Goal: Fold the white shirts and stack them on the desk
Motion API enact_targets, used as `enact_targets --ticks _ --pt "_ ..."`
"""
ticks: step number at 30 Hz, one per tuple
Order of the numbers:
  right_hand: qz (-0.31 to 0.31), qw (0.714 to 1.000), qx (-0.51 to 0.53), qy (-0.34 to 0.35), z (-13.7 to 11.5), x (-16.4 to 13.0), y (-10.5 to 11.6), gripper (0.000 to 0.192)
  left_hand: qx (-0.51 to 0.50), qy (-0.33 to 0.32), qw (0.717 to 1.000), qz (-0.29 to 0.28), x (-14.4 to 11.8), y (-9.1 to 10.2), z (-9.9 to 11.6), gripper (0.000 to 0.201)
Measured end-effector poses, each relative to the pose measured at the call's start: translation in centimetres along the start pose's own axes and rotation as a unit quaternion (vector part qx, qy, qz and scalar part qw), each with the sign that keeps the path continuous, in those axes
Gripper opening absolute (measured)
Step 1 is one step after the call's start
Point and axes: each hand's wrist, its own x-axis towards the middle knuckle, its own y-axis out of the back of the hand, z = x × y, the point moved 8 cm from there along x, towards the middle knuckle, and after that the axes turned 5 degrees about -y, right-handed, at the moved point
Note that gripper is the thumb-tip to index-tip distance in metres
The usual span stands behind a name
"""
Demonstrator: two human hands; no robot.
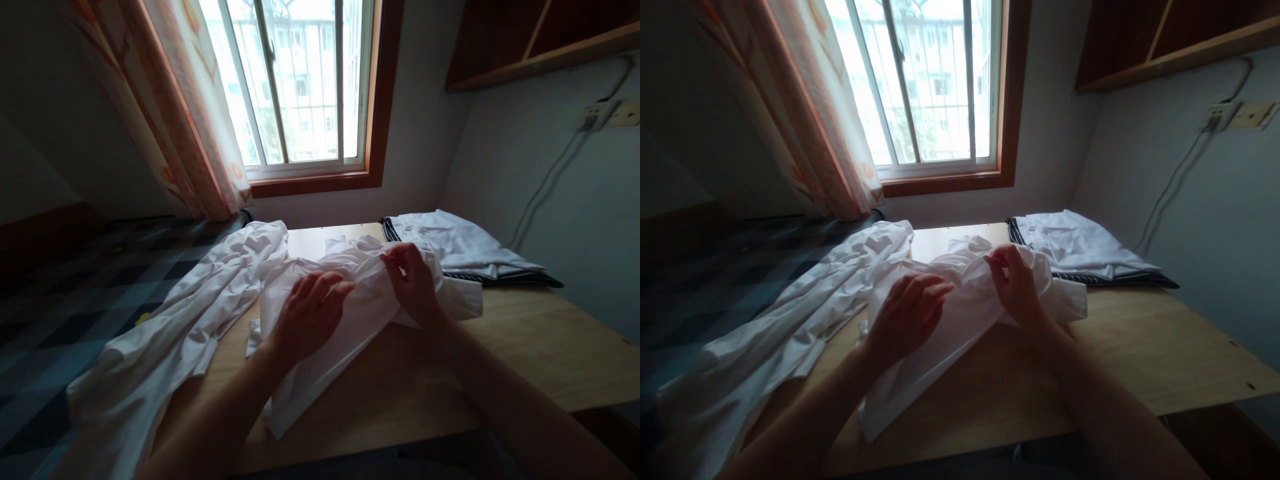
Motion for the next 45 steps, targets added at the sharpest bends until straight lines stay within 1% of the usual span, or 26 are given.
enact_targets --ticks 1,2,4,6,8,9,12,14,16,18,20,23,26,28,31,33,35,36,38,39,40,42,45 --pt "-0.003 1.000 0.004 0.006 -0.2 -0.1 -0.1 0.011 -0.020 -0.006 1.000 -0.017 0.0 -0.8 0.5 0.028" --pt "-0.012 1.000 0.007 0.011 -0.4 -0.2 -0.2 0.010 -0.038 0.009 0.999 -0.030 -0.2 -1.7 0.4 0.028" --pt "-0.053 0.998 0.022 0.014 -0.7 -0.5 -0.8 0.009 -0.075 0.063 0.994 -0.047 -0.8 -3.2 -0.8 0.029" --pt "-0.115 0.992 0.055 0.010 -0.9 -0.9 -1.8 0.009 -0.112 0.102 0.987 -0.057 -1.4 -4.5 -2.2 0.032" --pt "-0.163 0.983 0.086 0.010 -1.1 -1.3 -2.6 0.009 -0.141 0.111 0.982 -0.061 -1.9 -5.3 -3.2 0.035" --pt "-0.174 0.980 0.093 0.012 -1.2 -1.5 -2.7 0.009 -0.151 0.109 0.981 -0.062 -2.0 -5.5 -3.6 0.034" --pt "-0.179 0.979 0.096 0.011 -1.3 -1.8 -2.9 0.007 -0.172 0.103 0.977 -0.075 -2.2 -6.2 -4.2 0.027" --pt "-0.175 0.980 0.094 0.007 -1.2 -1.9 -2.8 0.006 -0.173 0.102 0.975 -0.094 -2.4 -6.8 -4.4 0.024" --pt "-0.164 0.982 0.089 0.006 -1.2 -1.9 -2.6 0.006 -0.177 0.096 0.972 -0.120 -2.6 -7.4 -4.4 0.023" --pt "-0.136 0.987 0.084 0.001 -1.0 -1.6 -2.2 0.006 -0.196 0.086 0.966 -0.145 -2.8 -7.9 -4.2 0.021" --pt "-0.094 0.992 0.083 -0.020 -0.3 -1.2 -1.6 0.008 -0.229 0.077 0.957 -0.158 -2.8 -7.9 -3.9 0.021" --pt "-0.033 0.993 0.092 -0.065 1.2 -0.6 -1.0 0.013 -0.269 0.072 0.947 -0.160 -2.4 -7.1 -3.1 0.021" --pt "-0.004 0.987 0.111 -0.118 3.0 -0.3 -1.0 0.019 -0.309 0.081 0.936 -0.146 -1.9 -6.0 -2.2 0.021" --pt "-0.016 0.975 0.146 -0.168 4.3 -0.5 -1.8 0.024 -0.331 0.095 0.930 -0.131 -1.7 -5.5 -1.8 0.019" --pt "-0.073 0.948 0.192 -0.243 6.0 -1.2 -3.6 0.031 -0.348 0.123 0.922 -0.114 -1.7 -5.4 -1.7 0.018" --pt "-0.099 0.942 0.184 -0.263 6.6 -1.6 -4.2 0.033 -0.352 0.149 0.919 -0.099 -1.9 -5.7 -2.2 0.019" --pt "-0.086 0.955 0.148 -0.243 6.2 -1.6 -3.8 0.034 -0.352 0.178 0.915 -0.084 -2.2 -6.0 -2.7 0.019" --pt "-0.067 0.967 0.120 -0.216 5.6 -1.4 -3.3 0.034 -0.353 0.188 0.913 -0.080 -2.3 -6.1 -2.9 0.018" --pt "-0.032 0.989 0.051 -0.132 3.3 -1.1 -2.1 0.034 -0.361 0.198 0.907 -0.087 -2.4 -6.4 -3.1 0.017" --pt "-0.029 0.996 0.020 -0.085 1.9 -1.1 -1.7 0.033 -0.367 0.198 0.904 -0.094 -2.4 -6.5 -3.0 0.018" --pt "-0.041 0.998 0.000 -0.041 0.5 -1.1 -1.7 0.032 -0.371 0.198 0.902 -0.099 -2.4 -6.6 -3.0 0.018" --pt "-0.098 0.995 -0.005 0.020 -1.6 -1.6 -2.3 0.031 -0.378 0.195 0.899 -0.105 -2.4 -6.5 -2.8 0.021" --pt "-0.203 0.977 0.013 0.068 -3.1 -2.7 -4.1 0.042 -0.379 0.188 0.900 -0.107 -2.4 -6.5 -2.6 0.023"
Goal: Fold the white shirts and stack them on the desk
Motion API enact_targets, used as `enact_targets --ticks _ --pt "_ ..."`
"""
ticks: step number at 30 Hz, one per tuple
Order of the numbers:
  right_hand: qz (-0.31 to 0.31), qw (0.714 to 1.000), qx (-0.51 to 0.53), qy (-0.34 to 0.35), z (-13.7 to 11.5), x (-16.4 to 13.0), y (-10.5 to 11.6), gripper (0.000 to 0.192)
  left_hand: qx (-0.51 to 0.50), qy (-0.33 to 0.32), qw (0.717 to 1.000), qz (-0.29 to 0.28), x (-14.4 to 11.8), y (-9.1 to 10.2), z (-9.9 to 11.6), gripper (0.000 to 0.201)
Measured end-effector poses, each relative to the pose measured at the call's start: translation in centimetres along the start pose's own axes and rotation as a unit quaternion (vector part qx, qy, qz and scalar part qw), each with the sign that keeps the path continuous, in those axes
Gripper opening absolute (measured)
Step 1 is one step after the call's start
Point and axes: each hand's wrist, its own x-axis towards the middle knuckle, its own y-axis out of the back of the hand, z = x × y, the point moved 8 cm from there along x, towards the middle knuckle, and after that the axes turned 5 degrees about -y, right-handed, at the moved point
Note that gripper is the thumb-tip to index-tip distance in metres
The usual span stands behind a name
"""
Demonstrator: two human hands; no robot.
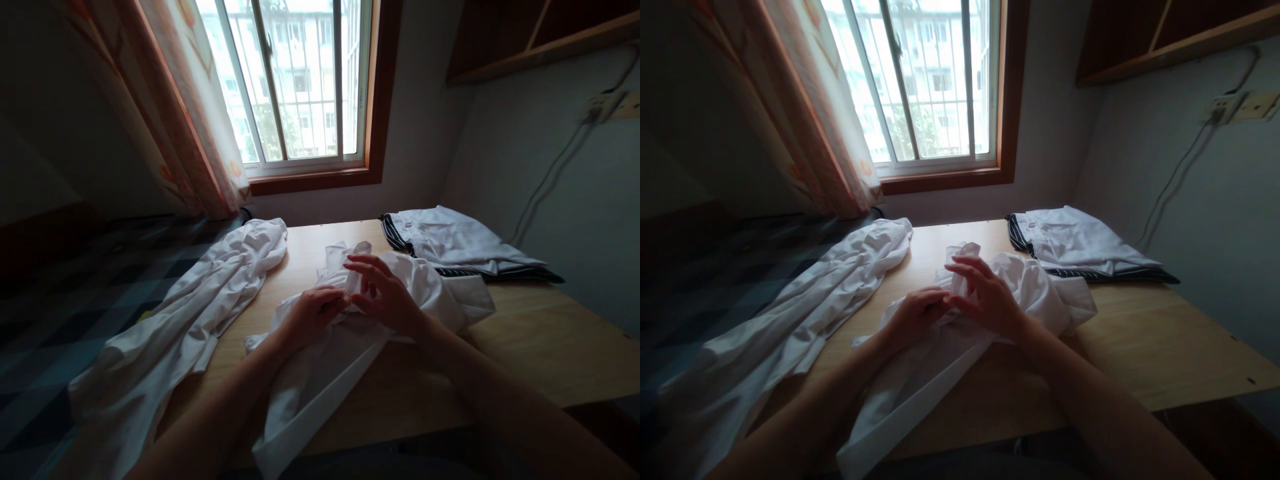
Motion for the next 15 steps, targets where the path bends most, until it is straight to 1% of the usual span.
enact_targets --ticks 2,3,6,8,10,11,13,15 --pt "-0.057 0.998 -0.016 0.010 0.2 -0.2 -1.3 0.050 0.008 -0.008 1.000 -0.007 -0.1 -0.1 0.0 0.023" --pt "-0.076 0.997 -0.029 0.004 0.6 -0.2 -1.8 0.054 0.012 -0.012 1.000 -0.011 -0.1 -0.2 0.0 0.023" --pt "-0.094 0.994 -0.047 -0.039 2.6 -0.2 -2.1 0.057 0.022 -0.011 1.000 -0.016 -0.1 -0.1 -0.6 0.023" --pt "-0.099 0.993 -0.033 -0.057 3.6 -0.1 -1.9 0.045 0.015 -0.001 1.000 -0.009 -0.1 0.3 -1.2 0.020" --pt "-0.107 0.992 -0.005 -0.066 4.1 0.1 -1.7 0.025 -0.002 0.009 1.000 0.003 -0.1 0.7 -1.6 0.017" --pt "-0.107 0.992 0.011 -0.072 4.3 0.2 -1.6 0.018 -0.009 0.013 1.000 0.007 -0.1 0.9 -1.8 0.017" --pt "-0.099 0.990 0.045 -0.087 4.7 0.4 -1.4 0.015 -0.017 0.011 1.000 0.013 0.0 1.1 -1.8 0.017" --pt "-0.093 0.986 0.088 -0.109 5.0 0.5 -1.3 0.018 -0.018 0.000 1.000 0.016 0.1 1.3 -1.5 0.018"
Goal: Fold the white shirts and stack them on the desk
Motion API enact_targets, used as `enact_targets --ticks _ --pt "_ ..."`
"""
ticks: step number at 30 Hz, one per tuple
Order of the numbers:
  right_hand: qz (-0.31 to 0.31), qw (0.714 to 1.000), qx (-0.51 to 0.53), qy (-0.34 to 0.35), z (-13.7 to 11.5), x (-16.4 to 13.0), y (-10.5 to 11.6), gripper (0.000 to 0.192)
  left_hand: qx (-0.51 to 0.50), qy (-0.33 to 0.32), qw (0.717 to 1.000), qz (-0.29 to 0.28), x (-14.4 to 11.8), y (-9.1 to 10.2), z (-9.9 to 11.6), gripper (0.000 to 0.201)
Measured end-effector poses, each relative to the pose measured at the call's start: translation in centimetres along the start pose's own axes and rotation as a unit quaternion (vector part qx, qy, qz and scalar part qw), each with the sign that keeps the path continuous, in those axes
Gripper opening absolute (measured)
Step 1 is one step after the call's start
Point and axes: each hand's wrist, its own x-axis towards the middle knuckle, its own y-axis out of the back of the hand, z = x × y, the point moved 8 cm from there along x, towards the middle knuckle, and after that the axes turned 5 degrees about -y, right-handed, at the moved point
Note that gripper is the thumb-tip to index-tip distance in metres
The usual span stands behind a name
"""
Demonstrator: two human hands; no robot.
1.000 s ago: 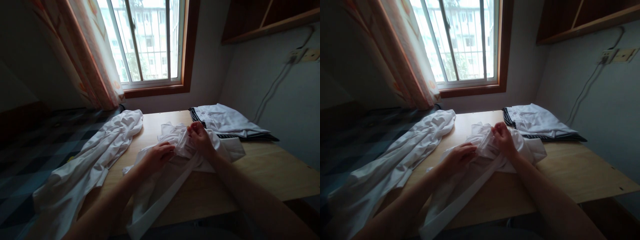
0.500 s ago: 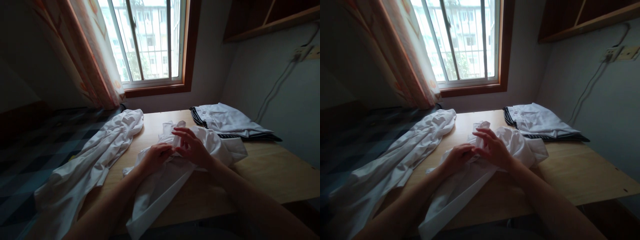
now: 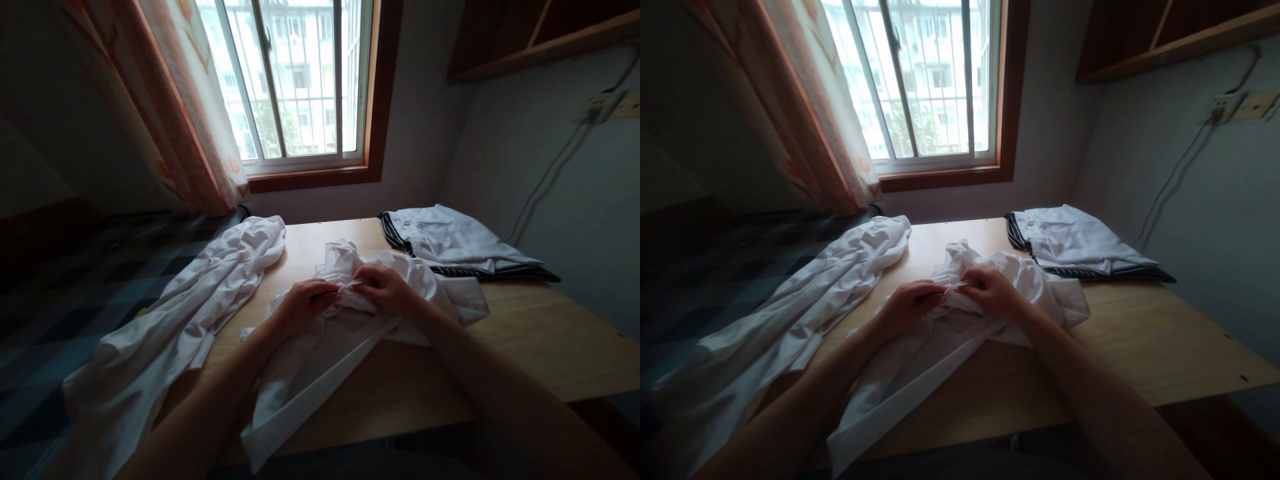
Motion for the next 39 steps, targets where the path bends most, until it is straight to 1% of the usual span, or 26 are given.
enact_targets --ticks 2,4,9,12,19,25,30,35,39 --pt "-0.005 0.999 0.047 -0.021 0.3 0.1 0.0 0.022 -0.001 -0.010 1.000 0.007 0.1 0.1 0.4 0.019" --pt "-0.013 0.996 0.083 -0.038 0.4 0.2 -0.2 0.024 -0.004 -0.004 1.000 0.016 0.2 0.1 0.4 0.020" --pt "-0.010 0.990 0.130 -0.058 0.5 0.2 -0.5 0.028 -0.013 0.031 0.999 0.043 0.2 -0.1 -0.4 0.023" --pt "-0.025 0.985 0.157 -0.066 0.7 0.1 -1.0 0.027 -0.020 0.040 0.998 0.054 0.1 -0.4 -0.9 0.023" --pt "-0.038 0.976 0.176 -0.122 2.0 -0.2 -1.6 0.033 -0.030 0.070 0.996 0.052 -0.2 -1.0 -1.5 0.022" --pt "-0.051 0.968 0.199 -0.147 2.5 -0.3 -2.2 0.034 -0.012 0.078 0.996 0.052 -0.3 -1.2 -1.3 0.018" --pt "-0.054 0.975 0.171 -0.129 2.7 -0.2 -2.4 0.030 0.033 0.073 0.995 0.061 -0.4 -1.2 -1.0 0.015" --pt "-0.038 0.992 0.073 -0.097 1.8 -0.1 -2.0 0.022 0.049 0.054 0.996 0.059 -0.4 -1.2 -0.6 0.015" --pt "-0.038 0.996 0.017 -0.078 1.5 -0.1 -2.1 0.020 0.052 0.040 0.996 0.055 -0.5 -1.2 -0.4 0.015"
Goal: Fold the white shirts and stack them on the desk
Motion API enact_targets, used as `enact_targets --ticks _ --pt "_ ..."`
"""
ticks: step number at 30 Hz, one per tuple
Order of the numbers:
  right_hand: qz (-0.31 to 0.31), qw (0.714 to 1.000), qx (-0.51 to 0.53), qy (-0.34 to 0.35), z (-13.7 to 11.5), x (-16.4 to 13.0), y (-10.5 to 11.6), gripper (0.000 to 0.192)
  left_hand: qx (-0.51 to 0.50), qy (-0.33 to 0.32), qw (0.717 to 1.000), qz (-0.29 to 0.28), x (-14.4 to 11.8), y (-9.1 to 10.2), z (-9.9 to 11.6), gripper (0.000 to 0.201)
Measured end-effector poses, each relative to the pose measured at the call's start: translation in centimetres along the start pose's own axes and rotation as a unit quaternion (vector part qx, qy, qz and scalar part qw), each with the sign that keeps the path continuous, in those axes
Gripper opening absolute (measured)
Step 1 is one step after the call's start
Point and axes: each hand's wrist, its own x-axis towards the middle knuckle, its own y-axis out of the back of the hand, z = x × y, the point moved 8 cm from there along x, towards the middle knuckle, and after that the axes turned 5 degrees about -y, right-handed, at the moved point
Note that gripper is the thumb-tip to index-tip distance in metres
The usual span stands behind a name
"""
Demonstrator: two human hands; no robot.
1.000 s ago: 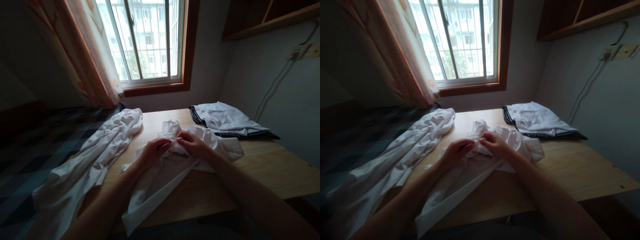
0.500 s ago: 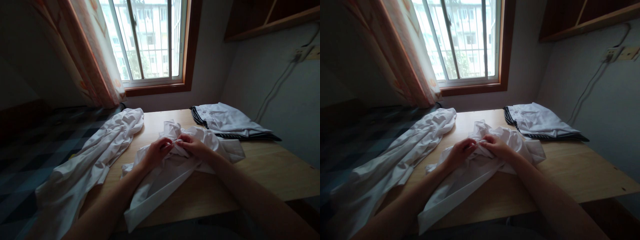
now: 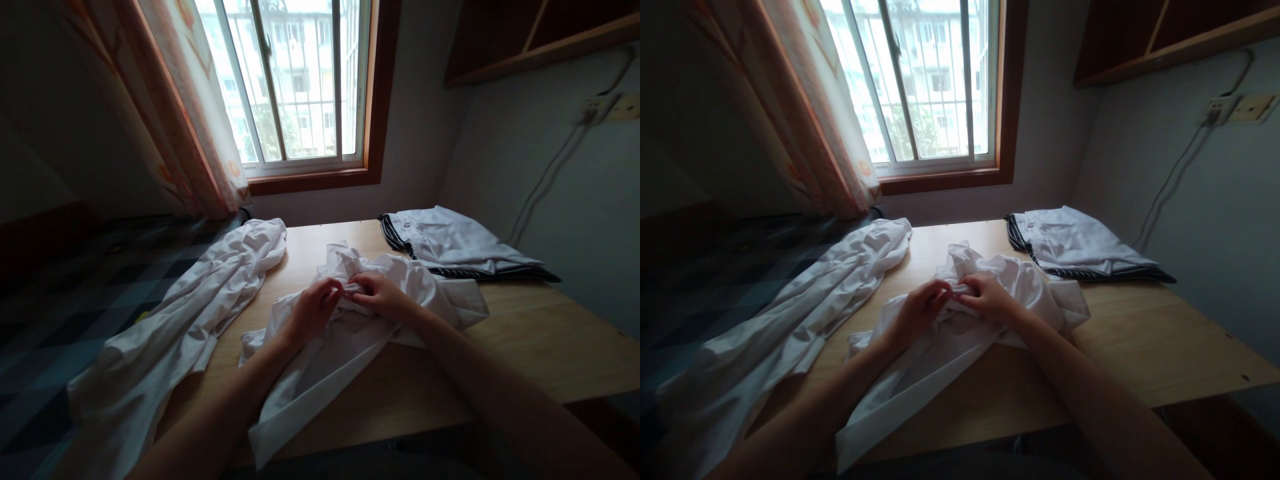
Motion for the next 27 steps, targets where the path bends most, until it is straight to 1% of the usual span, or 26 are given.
enact_targets --ticks 4,8,13,21,23,25,27 --pt "-0.009 1.000 -0.006 0.000 0.2 0.1 -0.3 0.018 0.020 0.002 1.000 0.003 -0.2 -0.1 -0.2 0.014" --pt "-0.017 1.000 -0.006 0.003 0.1 0.0 -0.6 0.018 0.036 -0.019 0.999 -0.002 -0.4 -0.4 -0.2 0.017" --pt "-0.006 1.000 -0.008 -0.003 0.4 0.1 -0.6 0.018 0.054 -0.011 0.998 -0.016 -0.5 -0.7 -0.2 0.019" --pt "0.000 1.000 -0.013 -0.017 0.9 0.1 -0.2 0.015 0.100 -0.011 0.994 -0.038 -0.7 -0.9 0.7 0.023" --pt "-0.010 1.000 0.002 -0.021 1.2 0.2 -0.1 0.018 0.112 -0.011 0.993 -0.046 -0.6 -1.0 0.8 0.021" --pt "-0.034 0.999 0.021 -0.023 1.4 0.4 -0.1 0.022 0.127 -0.001 0.991 -0.047 -0.6 -0.9 0.6 0.017" --pt "-0.066 0.998 0.018 -0.010 0.8 0.3 0.0 0.024 0.140 0.023 0.989 -0.032 -0.6 -0.6 0.0 0.015"
